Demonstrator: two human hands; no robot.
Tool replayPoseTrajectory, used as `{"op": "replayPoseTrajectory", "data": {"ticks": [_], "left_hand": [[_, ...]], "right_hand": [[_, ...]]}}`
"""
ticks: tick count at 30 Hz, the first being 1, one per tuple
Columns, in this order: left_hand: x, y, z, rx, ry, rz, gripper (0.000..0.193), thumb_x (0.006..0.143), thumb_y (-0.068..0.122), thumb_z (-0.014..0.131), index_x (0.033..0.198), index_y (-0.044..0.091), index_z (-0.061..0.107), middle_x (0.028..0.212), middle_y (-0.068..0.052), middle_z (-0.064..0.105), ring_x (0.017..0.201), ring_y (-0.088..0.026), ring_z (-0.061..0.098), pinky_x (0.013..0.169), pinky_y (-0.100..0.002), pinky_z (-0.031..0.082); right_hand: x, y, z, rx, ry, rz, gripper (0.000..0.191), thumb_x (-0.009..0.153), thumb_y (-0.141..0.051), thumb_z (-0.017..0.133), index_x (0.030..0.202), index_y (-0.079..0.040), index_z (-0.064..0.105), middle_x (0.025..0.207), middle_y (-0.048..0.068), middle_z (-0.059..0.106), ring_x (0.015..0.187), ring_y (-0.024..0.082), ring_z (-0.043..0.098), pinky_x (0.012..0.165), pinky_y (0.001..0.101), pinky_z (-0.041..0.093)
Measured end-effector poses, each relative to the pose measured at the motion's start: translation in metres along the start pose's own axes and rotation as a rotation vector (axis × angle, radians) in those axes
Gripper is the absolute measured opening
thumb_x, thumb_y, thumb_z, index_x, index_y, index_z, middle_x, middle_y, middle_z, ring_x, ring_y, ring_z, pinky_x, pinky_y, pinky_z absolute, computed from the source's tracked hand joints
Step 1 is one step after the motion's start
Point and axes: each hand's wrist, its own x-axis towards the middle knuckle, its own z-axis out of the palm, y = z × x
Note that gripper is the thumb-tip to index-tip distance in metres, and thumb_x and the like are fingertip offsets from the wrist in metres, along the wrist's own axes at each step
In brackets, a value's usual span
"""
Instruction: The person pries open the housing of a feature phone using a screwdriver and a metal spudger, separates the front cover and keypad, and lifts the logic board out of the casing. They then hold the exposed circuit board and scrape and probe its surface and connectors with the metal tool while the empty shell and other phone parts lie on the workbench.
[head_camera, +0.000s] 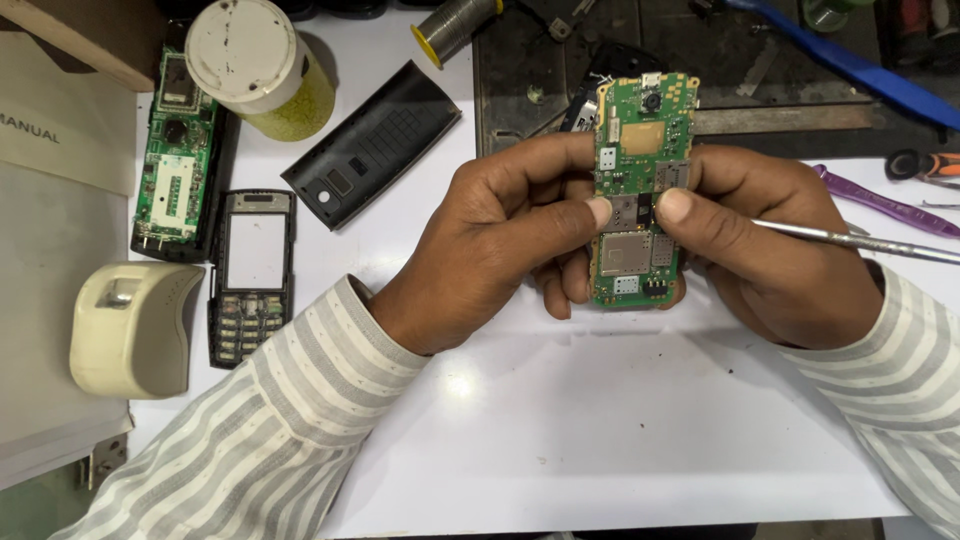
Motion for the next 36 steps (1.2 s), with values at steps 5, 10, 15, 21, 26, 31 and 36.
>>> {"op": "replayPoseTrajectory", "data": {"ticks": [5, 10, 15, 21, 26, 31, 36], "left_hand": [[0.000, 0.002, 0.001, -0.001, 0.003, -0.004, 0.044, 0.102, 0.008, 0.058, 0.143, -0.004, 0.054, 0.089, -0.006, 0.065, 0.066, -0.010, 0.067, 0.052, -0.024, 0.058], [0.000, 0.002, 0.001, 0.000, -0.002, 0.003, 0.044, 0.102, 0.008, 0.058, 0.144, -0.004, 0.054, 0.089, -0.006, 0.065, 0.067, -0.010, 0.066, 0.052, -0.024, 0.058], [-0.001, 0.003, 0.001, 0.007, 0.007, -0.011, 0.044, 0.101, 0.009, 0.059, 0.143, -0.004, 0.055, 0.090, -0.005, 0.066, 0.066, -0.010, 0.066, 0.052, -0.024, 0.058], [-0.003, 0.004, 0.002, 0.100, 0.143, 0.120, 0.036, 0.101, 0.009, 0.062, 0.134, -0.006, 0.062, 0.089, -0.007, 0.067, 0.065, -0.009, 0.062, 0.051, -0.024, 0.051], [-0.003, 0.009, -0.001, 0.148, 0.254, 0.158, 0.028, 0.104, 0.014, 0.060, 0.125, -0.002, 0.069, 0.085, -0.005, 0.070, 0.059, -0.006, 0.060, 0.049, -0.021, 0.049], [-0.002, 0.011, 0.001, 0.167, 0.279, 0.186, 0.020, 0.103, 0.015, 0.067, 0.112, -0.002, 0.070, 0.082, -0.004, 0.072, 0.058, -0.004, 0.057, 0.048, -0.020, 0.045], [-0.001, 0.010, 0.001, 0.171, 0.264, 0.204, 0.016, 0.100, 0.013, 0.069, 0.106, -0.002, 0.067, 0.083, -0.004, 0.072, 0.059, -0.003, 0.056, 0.048, -0.020, 0.044]], "right_hand": [[0.000, -0.003, 0.001, -0.005, 0.005, 0.014, 0.036, 0.106, -0.020, 0.050, 0.128, 0.004, 0.064, 0.107, 0.015, 0.073, 0.094, 0.018, 0.068, 0.073, 0.0329, 0.053], [0.000, -0.004, 0.002, -0.004, 0.008, 0.016, 0.035, 0.106, -0.020, 0.050, 0.127, 0.004, 0.064, 0.107, 0.014, 0.073, 0.094, 0.017, 0.068, 0.071, 0.0328, 0.053], [-0.001, -0.004, 0.002, 0.001, 0.028, 0.036, 0.035, 0.106, -0.020, 0.050, 0.126, 0.003, 0.065, 0.105, 0.014, 0.074, 0.091, 0.017, 0.068, 0.068, 0.0323, 0.053], [-0.003, 0.000, 0.002, 0.008, 0.058, 0.073, 0.028, 0.104, -0.019, 0.056, 0.115, 0.003, 0.069, 0.095, 0.011, 0.071, 0.079, 0.014, 0.061, 0.064, 0.0324, 0.052], [-0.004, 0.000, 0.000, -0.121, 0.063, 0.084, 0.025, 0.100, -0.020, 0.059, 0.102, 0.002, 0.070, 0.086, 0.008, 0.071, 0.076, 0.012, 0.062, 0.064, 0.0309, 0.053], [-0.004, 0.000, 0.001, -0.215, 0.056, 0.063, 0.024, 0.099, -0.021, 0.061, 0.099, 0.000, 0.071, 0.080, 0.006, 0.069, 0.072, 0.012, 0.063, 0.062, 0.0304, 0.052], [-0.004, -0.001, 0.001, -0.248, 0.052, 0.046, 0.023, 0.099, -0.022, 0.063, 0.094, -0.001, 0.072, 0.078, 0.006, 0.068, 0.072, 0.012, 0.061, 0.062, 0.0298, 0.050]]}}
